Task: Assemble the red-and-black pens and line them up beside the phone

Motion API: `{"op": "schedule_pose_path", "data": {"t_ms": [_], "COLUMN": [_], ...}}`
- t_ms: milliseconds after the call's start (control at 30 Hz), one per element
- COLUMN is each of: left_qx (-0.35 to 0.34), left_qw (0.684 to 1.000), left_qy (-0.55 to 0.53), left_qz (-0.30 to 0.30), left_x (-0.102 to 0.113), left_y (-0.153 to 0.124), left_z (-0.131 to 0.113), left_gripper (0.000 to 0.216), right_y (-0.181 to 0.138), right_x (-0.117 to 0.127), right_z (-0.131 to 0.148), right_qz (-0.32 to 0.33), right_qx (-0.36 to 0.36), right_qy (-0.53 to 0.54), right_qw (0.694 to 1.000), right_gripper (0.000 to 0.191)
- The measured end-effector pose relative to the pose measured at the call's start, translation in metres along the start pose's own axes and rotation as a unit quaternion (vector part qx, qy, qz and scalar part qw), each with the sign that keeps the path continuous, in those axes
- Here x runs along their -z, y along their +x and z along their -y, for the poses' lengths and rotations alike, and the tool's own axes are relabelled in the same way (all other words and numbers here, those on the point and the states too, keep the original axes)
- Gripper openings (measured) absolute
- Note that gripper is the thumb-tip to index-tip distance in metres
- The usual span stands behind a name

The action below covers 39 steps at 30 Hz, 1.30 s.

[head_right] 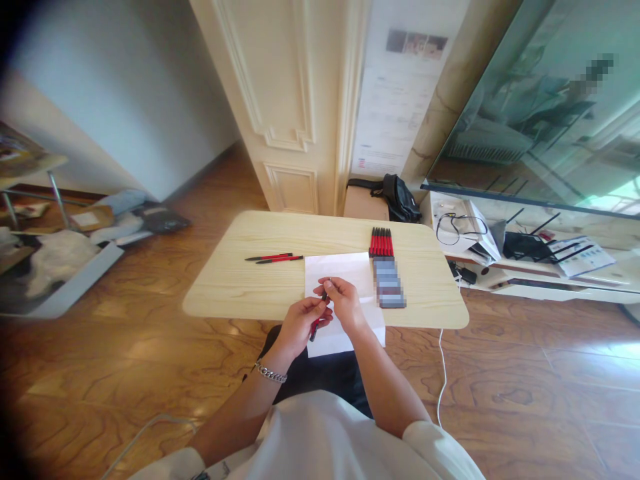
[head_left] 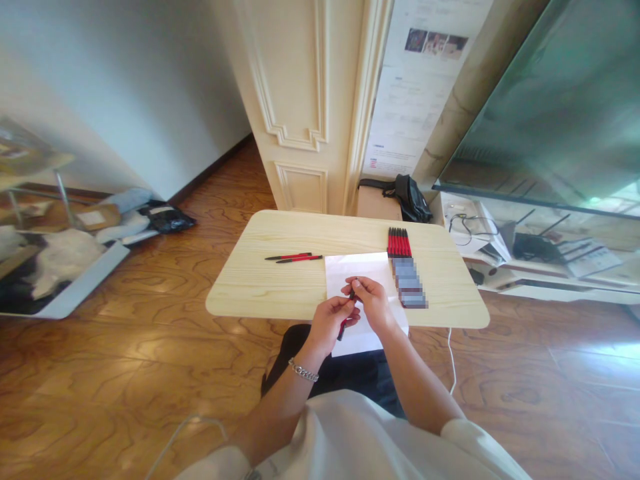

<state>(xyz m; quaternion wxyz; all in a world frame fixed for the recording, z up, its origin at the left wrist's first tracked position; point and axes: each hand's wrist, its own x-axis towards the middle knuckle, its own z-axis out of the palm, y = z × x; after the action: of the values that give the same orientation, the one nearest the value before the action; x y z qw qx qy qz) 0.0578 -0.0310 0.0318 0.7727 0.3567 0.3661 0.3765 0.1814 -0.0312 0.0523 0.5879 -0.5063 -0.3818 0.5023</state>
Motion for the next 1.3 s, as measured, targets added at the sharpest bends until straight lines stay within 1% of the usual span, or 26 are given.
{"op": "schedule_pose_path", "data": {"t_ms": [100, 133, 233, 300, 467, 633, 700, 800, 867, 900, 1033, 1067, 1133, 1300], "left_qx": [-0.020, -0.017, 0.003, 0.006, -0.009, 0.011, -0.003, -0.041, -0.051, -0.047, -0.001, 0.003, -0.008, -0.078], "left_qw": [1.000, 1.000, 1.000, 1.000, 1.000, 1.000, 1.000, 0.999, 0.998, 0.998, 1.000, 1.000, 1.000, 0.987], "left_qy": [-0.007, -0.011, -0.023, -0.021, -0.019, -0.026, -0.013, 0.012, 0.016, 0.014, -0.001, 0.002, 0.022, 0.124], "left_qz": [-0.011, -0.008, 0.009, 0.008, -0.010, -0.002, -0.009, -0.026, -0.031, -0.029, -0.001, 0.003, -0.006, -0.064], "left_x": [-0.001, -0.001, -0.001, 0.000, -0.001, -0.002, -0.003, -0.004, -0.005, -0.005, -0.003, -0.003, -0.002, -0.001], "left_y": [0.001, 0.001, 0.000, 0.000, -0.001, -0.002, -0.001, 0.000, 0.000, 0.000, -0.002, -0.002, -0.001, 0.002], "left_z": [0.003, 0.004, 0.004, 0.003, 0.004, 0.000, 0.000, 0.004, 0.007, 0.008, 0.004, 0.003, 0.003, 0.016], "left_gripper": [0.028, 0.028, 0.030, 0.031, 0.032, 0.032, 0.030, 0.026, 0.025, 0.025, 0.030, 0.032, 0.031, 0.024], "right_y": [0.001, 0.001, 0.000, -0.001, 0.001, -0.001, -0.001, 0.002, 0.002, 0.002, -0.002, -0.002, -0.003, -0.002], "right_x": [0.001, 0.001, 0.001, 0.002, 0.003, 0.003, 0.002, 0.002, 0.001, 0.001, 0.003, 0.003, 0.003, 0.001], "right_z": [-0.003, -0.003, -0.002, 0.000, -0.002, -0.002, -0.004, -0.009, -0.011, -0.011, -0.004, -0.003, -0.002, -0.009], "right_qz": [-0.037, -0.038, 0.000, 0.014, -0.027, -0.003, -0.019, -0.066, -0.085, -0.081, -0.019, -0.013, -0.029, -0.102], "right_qx": [0.012, 0.010, -0.006, -0.007, -0.009, -0.014, -0.005, 0.013, 0.012, 0.008, -0.014, -0.015, -0.007, 0.013], "right_qy": [-0.032, -0.035, -0.011, -0.004, -0.037, 0.006, 0.001, -0.045, -0.062, -0.059, -0.011, -0.008, -0.032, -0.123], "right_qw": [0.999, 0.999, 1.000, 1.000, 0.999, 1.000, 1.000, 0.997, 0.994, 0.995, 1.000, 1.000, 0.999, 0.987], "right_gripper": [0.028, 0.028, 0.033, 0.035, 0.030, 0.038, 0.035, 0.030, 0.030, 0.030, 0.036, 0.037, 0.035, 0.033]}}
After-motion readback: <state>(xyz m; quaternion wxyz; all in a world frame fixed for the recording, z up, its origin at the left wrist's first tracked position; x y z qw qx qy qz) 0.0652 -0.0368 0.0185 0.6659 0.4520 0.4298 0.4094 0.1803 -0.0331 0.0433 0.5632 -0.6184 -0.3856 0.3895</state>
